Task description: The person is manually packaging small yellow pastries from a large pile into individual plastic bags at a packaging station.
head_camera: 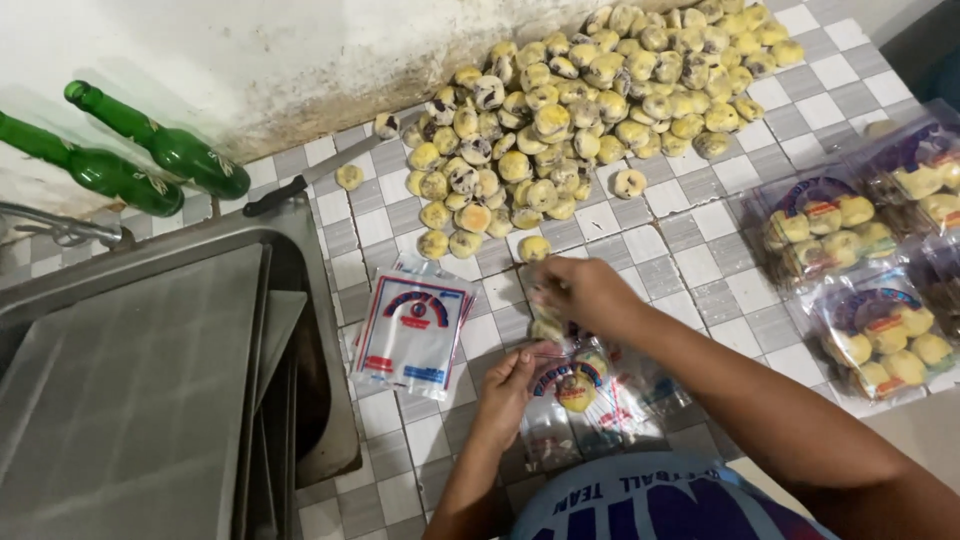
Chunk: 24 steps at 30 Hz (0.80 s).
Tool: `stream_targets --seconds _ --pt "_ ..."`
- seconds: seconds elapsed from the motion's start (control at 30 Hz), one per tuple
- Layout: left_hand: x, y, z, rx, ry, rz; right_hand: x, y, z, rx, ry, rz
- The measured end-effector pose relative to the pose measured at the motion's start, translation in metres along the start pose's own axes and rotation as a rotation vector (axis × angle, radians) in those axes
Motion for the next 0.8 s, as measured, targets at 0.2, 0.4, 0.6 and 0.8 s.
stream_targets --seconds 0.2,0.4,0.6,0.8 --pt "0.006 0.000 0.007 0.092 0.058 -0.035 0.036 -0.013 0.046 -0.303 -0.253 -0.221" --pt "-0.008 0.013 -0.003 0.201 -0.040 0.091 0.011 -0.004 0.051 -0.189 -0.062 -0.267" --pt "-0.016 0.017 -0.001 0.209 0.052 0.174 -0.029 -0.009 0.064 -0.179 0.119 -0.401" --pt "0.012 0.008 0.002 0.105 -0.097 0.271 -0.034 0.007 0.076 -0.006 0.169 -0.500"
Point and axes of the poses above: each hand's wrist, its own z-axis away from the middle knuckle, its own y-axis out of the back of the hand, x = y × z, the point moved 10 cm from there along -z, towards the middle knuckle, and after that the axes turned 11 degrees about x, right-handed, at the moved point
